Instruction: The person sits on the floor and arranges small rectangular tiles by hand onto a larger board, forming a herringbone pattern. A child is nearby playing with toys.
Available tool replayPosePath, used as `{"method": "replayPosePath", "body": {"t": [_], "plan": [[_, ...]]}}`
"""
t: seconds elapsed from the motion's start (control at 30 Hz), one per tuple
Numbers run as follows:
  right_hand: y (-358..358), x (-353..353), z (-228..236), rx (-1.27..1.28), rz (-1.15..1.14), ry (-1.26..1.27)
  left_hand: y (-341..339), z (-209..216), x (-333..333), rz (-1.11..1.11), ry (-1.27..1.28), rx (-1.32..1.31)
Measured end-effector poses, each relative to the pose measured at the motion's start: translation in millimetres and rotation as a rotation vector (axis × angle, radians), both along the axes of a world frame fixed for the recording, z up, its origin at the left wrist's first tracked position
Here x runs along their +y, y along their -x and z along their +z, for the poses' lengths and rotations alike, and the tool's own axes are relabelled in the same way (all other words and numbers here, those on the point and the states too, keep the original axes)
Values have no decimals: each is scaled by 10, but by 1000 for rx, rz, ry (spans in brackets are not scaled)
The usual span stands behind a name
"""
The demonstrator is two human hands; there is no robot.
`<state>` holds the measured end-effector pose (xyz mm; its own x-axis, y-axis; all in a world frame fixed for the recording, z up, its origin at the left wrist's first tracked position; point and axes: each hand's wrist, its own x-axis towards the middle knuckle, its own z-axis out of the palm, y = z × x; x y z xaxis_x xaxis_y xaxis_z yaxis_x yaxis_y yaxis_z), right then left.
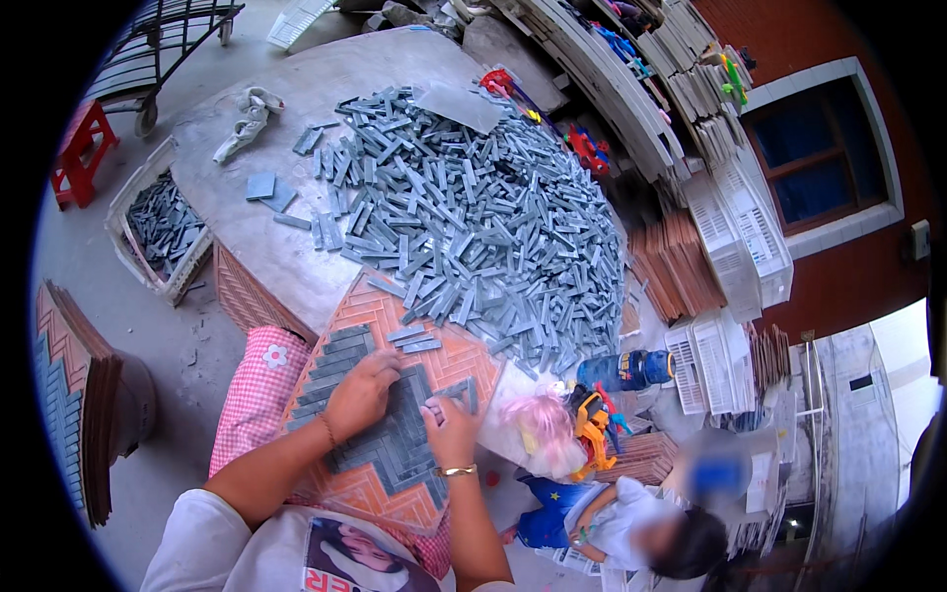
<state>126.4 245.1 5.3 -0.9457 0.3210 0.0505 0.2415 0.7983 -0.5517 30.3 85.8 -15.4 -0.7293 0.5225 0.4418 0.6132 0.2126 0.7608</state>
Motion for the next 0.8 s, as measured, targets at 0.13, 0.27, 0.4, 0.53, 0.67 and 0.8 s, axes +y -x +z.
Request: {"method": "replayPosePath", "body": {"t": [0.13, 0.27, 0.4, 0.53, 0.67, 0.8], "plan": [[63, -216, 109, -30, -86, -56, -19, -27, 13, -23, 50, 79], [96, -156, 4, 13, -66, -54, -64, 45, 4, -82, 190, 143], [-48, 189, -46, 143, -186, 163, -32, 37, 6, -134, 234, 204], [-267, 533, -113, 222, -363, 139, -206, 153, 28, -229, 420, 247], [-259, 541, -91, 113, -336, -10, -396, 129, 47, -233, 624, 218], [-198, 573, -122, 116, -323, -17, -401, 176, 64, -235, 634, 227]]}}
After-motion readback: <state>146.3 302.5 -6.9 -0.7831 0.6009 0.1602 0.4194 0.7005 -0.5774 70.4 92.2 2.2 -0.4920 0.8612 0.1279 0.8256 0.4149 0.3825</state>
